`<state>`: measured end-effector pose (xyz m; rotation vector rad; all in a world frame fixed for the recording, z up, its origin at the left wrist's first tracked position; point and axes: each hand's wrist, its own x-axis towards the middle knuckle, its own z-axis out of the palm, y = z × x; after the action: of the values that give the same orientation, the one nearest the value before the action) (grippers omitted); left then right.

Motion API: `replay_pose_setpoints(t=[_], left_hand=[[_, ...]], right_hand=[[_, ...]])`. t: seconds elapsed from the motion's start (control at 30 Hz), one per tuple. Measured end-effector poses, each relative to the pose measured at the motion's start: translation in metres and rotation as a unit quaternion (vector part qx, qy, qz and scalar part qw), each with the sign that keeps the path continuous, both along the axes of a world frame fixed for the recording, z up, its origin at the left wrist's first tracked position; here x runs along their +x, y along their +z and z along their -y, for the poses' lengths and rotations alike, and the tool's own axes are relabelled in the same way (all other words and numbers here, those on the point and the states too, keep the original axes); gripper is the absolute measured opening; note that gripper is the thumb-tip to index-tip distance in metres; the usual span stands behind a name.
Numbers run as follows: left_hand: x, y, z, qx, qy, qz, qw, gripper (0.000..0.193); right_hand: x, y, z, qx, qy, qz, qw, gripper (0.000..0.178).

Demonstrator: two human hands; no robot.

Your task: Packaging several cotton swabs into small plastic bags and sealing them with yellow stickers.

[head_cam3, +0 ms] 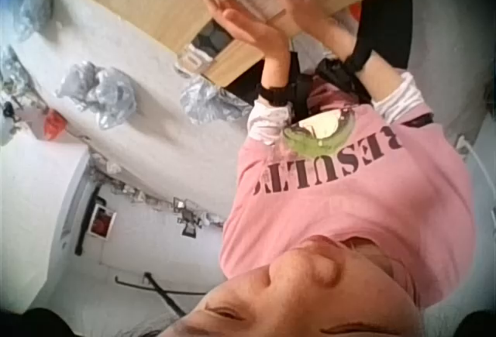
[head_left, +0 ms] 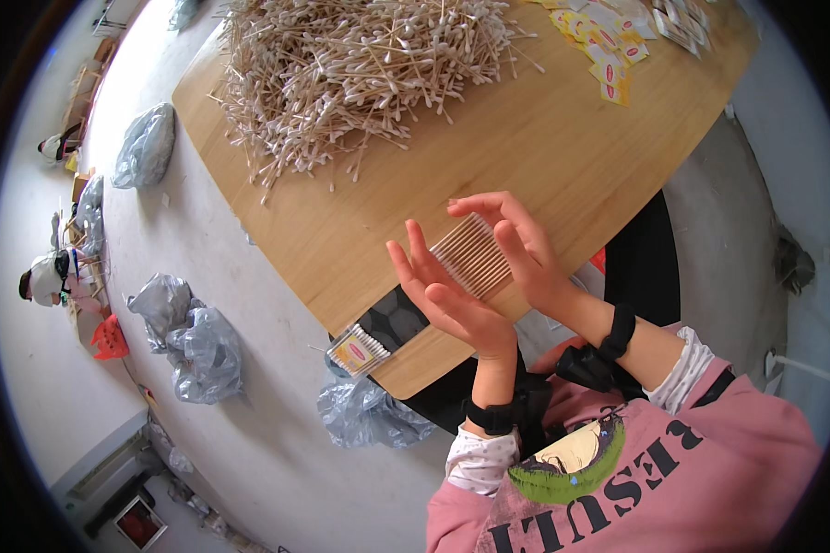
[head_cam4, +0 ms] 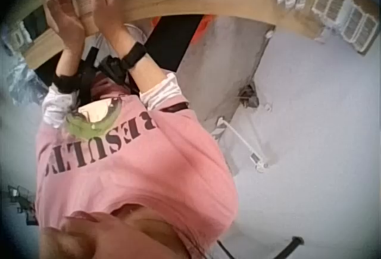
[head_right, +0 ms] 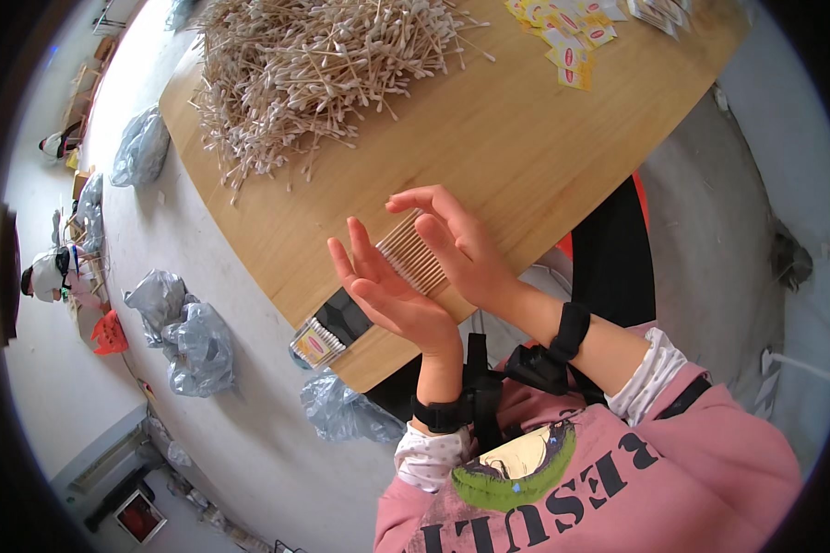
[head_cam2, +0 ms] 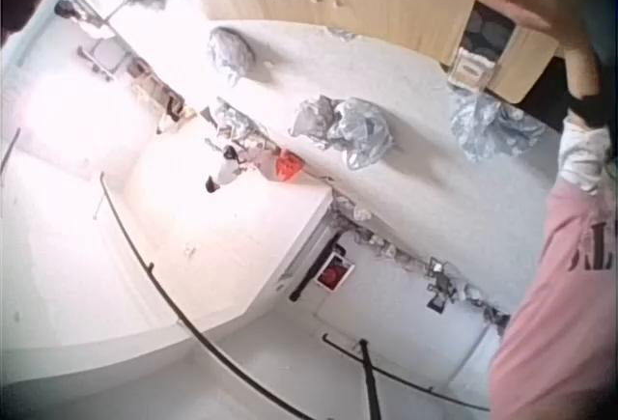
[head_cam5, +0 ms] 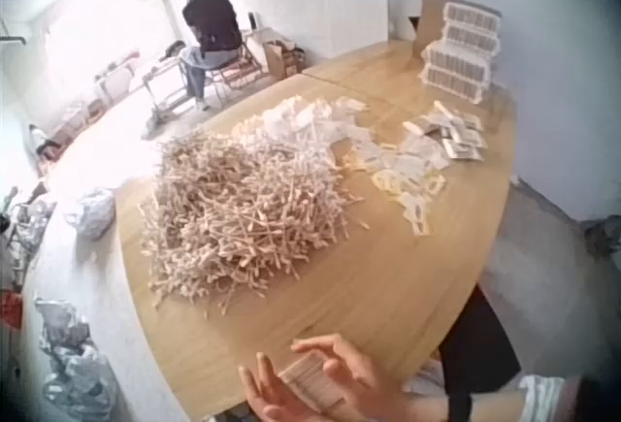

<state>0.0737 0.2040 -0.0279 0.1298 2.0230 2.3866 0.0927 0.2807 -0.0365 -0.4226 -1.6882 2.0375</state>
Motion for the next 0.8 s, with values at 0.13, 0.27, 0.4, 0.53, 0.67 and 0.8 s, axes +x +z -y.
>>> replay_pose_setpoints(t=[0.13,0.27,0.4,0.53,0.67,0.8], left_hand=[[-0.005,-0.002,-0.006,0.008,-0.007,0.014,1.000,0.073],[-0.013,-0.003,-0.004,-0.008,-0.032,0.007,0.999,0.075],[-0.018,-0.002,0.002,-0.017,-0.036,-0.002,0.999,0.075],[-0.022,0.000,0.006,-0.001,-0.015,0.017,1.000,0.074],[-0.023,0.003,0.007,0.024,-0.012,0.027,0.999,0.074],[-0.025,0.005,0.008,0.058,-0.004,0.056,0.997,0.073]], right_hand=[[0.001,-0.008,-0.001,-0.030,-0.026,-0.011,0.999,0.059],[-0.002,-0.002,0.002,-0.023,-0.053,-0.002,0.998,0.059],[-0.013,0.005,0.006,-0.007,-0.049,0.007,0.999,0.057],[-0.022,0.004,0.008,-0.028,-0.022,0.003,0.999,0.054],[-0.021,0.004,0.010,-0.039,-0.036,-0.009,0.999,0.051],[-0.021,0.002,0.007,-0.074,-0.035,-0.003,0.997,0.051]])
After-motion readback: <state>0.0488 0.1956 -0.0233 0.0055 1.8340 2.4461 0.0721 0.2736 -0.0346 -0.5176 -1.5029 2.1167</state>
